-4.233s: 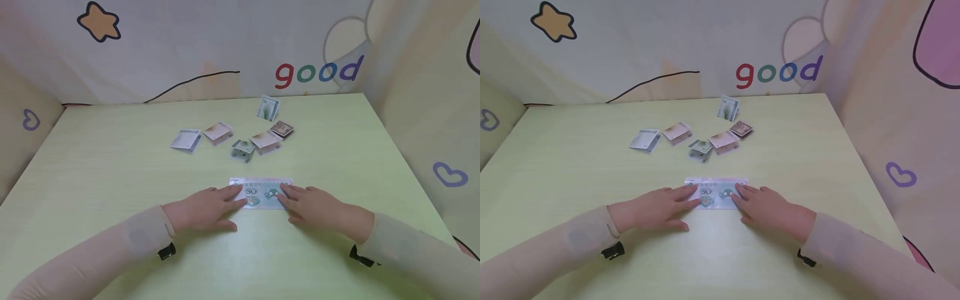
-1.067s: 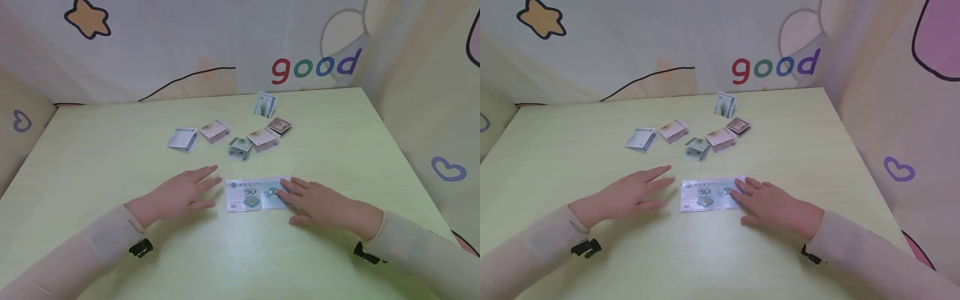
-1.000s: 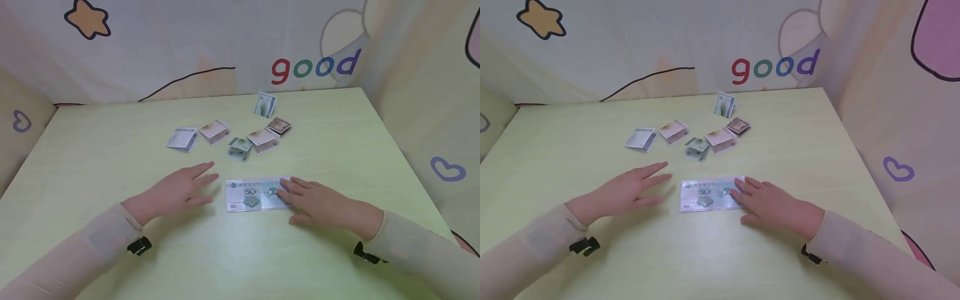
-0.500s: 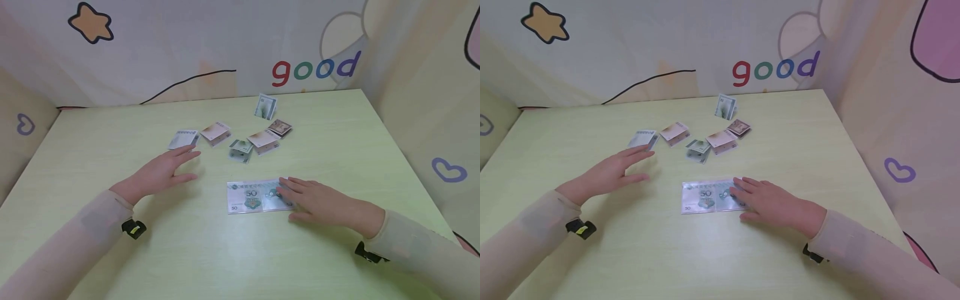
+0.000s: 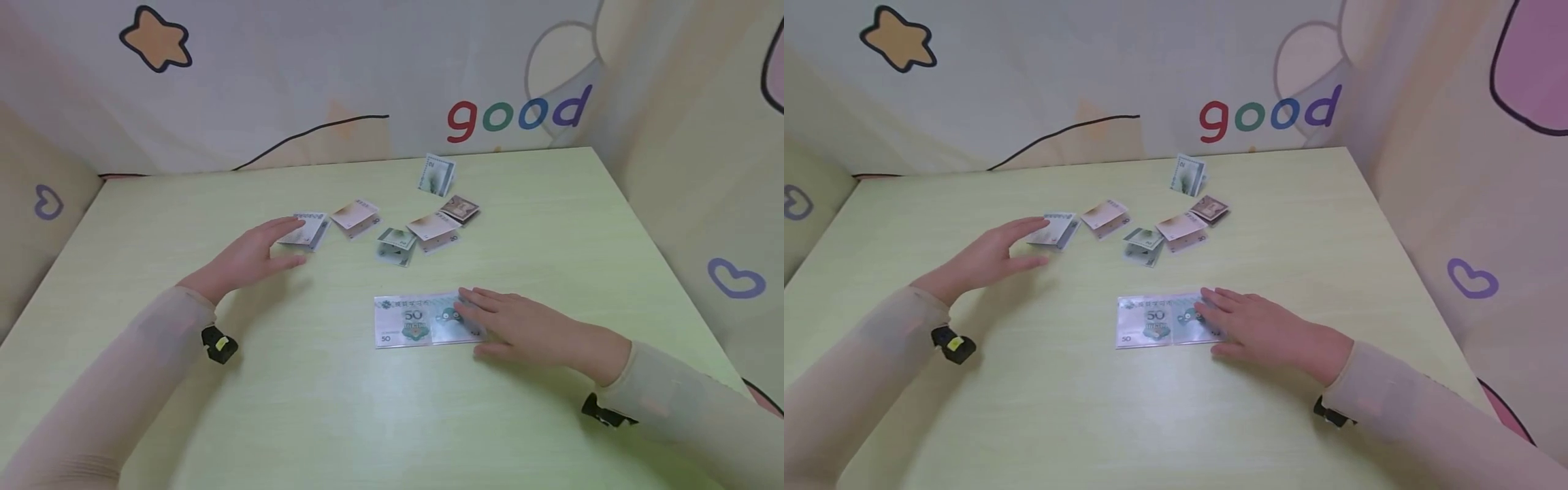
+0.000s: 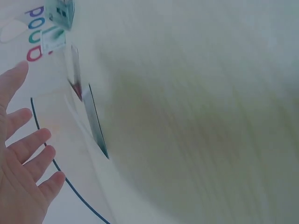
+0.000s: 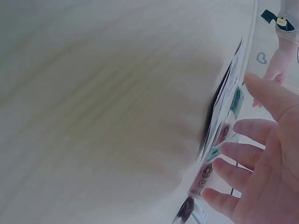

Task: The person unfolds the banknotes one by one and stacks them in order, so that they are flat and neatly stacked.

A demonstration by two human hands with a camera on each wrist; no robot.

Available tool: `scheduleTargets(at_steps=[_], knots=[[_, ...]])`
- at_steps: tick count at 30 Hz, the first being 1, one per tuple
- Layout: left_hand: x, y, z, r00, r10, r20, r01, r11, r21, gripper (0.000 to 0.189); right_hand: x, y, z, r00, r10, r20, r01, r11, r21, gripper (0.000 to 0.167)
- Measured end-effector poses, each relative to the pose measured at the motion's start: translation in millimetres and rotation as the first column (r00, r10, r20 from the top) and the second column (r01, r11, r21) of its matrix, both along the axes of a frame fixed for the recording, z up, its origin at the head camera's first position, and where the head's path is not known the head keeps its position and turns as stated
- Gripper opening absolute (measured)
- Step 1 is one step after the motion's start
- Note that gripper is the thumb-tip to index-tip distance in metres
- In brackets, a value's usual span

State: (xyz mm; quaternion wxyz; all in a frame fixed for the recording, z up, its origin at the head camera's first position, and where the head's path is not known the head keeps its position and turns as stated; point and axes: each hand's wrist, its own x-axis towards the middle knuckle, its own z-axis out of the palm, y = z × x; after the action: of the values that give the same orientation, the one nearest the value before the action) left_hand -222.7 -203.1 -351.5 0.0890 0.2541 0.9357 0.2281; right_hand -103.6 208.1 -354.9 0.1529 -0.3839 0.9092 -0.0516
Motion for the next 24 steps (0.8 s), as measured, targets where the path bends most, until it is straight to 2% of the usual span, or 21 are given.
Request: scheduleTargets(at_steps=[6,16,24], knots=[[-18.9,-0.1,-3.3,1.000,0.021,0.019,-0.022,0.998,0.051,0.074,-0.9,1.3,2.0,1.000,-0.002,-0.004,0.002,1.000,-0.005,0.069],[-42.2,-0.5,-12.1,0.992,0.064,0.108,-0.062,0.998,-0.019,0.085,-0.8,2.9,8.6,0.999,-0.028,-0.017,0.027,0.999,-0.023,0.069],[-53.0,4.9,-15.7,0.975,0.093,0.202,-0.085,0.995,-0.047,0.094,-2.1,4.8,7.8,0.999,-0.015,-0.033,0.013,0.999,-0.045,0.069]])
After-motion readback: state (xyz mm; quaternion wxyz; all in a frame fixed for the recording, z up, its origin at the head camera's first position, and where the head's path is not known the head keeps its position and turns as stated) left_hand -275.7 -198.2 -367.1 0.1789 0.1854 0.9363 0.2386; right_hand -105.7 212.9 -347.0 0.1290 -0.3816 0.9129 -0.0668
